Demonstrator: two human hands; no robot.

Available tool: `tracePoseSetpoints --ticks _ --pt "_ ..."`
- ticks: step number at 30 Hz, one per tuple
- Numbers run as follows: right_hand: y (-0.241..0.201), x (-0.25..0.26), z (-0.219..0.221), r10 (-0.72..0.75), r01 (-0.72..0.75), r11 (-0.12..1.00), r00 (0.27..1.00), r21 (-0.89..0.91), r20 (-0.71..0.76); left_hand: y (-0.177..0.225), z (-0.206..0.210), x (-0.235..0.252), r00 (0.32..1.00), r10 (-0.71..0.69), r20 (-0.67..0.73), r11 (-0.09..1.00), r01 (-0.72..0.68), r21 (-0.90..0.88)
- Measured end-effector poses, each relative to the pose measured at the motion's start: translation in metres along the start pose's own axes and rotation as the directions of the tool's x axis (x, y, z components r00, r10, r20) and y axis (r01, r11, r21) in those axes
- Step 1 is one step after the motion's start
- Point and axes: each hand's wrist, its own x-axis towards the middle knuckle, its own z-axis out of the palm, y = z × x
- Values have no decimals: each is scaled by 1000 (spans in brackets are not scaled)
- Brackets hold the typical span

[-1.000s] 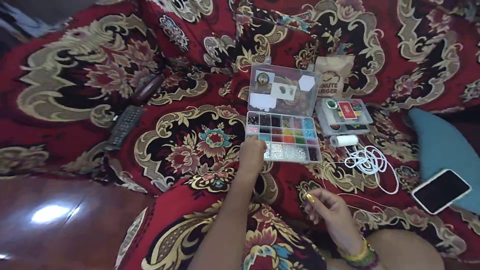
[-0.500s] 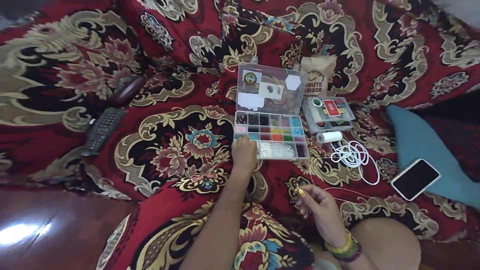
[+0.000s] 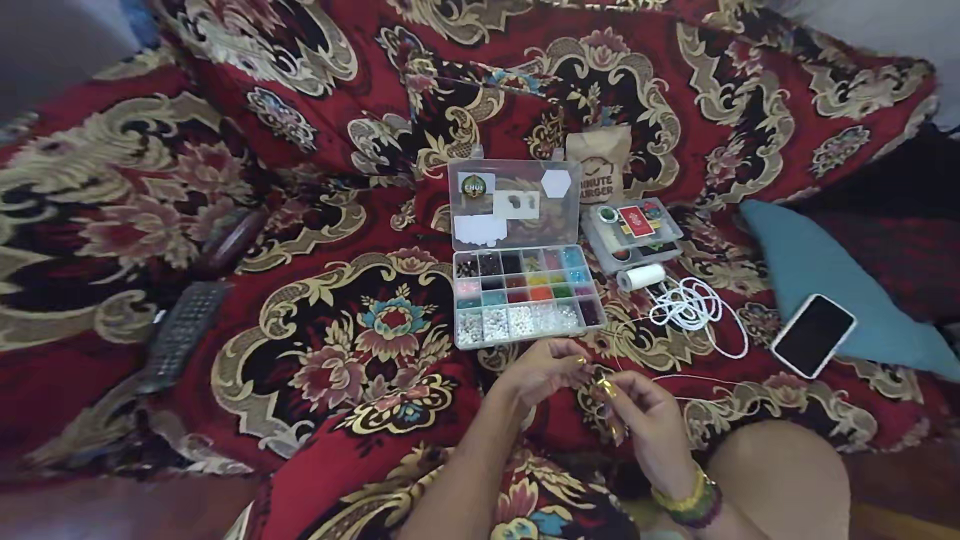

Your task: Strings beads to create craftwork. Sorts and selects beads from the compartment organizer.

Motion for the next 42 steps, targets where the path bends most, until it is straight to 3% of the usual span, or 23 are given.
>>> tracePoseSetpoints --ticks 5,21,42 --pt "-7 -2 5 73 -72 997 996 -6 59 0 0 -1 999 -8 37 999 7 31" --pt "-6 3 2 167 -165 972 986 -167 1 0 3 0 1000 -21 22 999 20 42" --pt "-5 4 3 181 -179 967 984 -183 -8 0 3 -1 1000 5 7 998 -6 64"
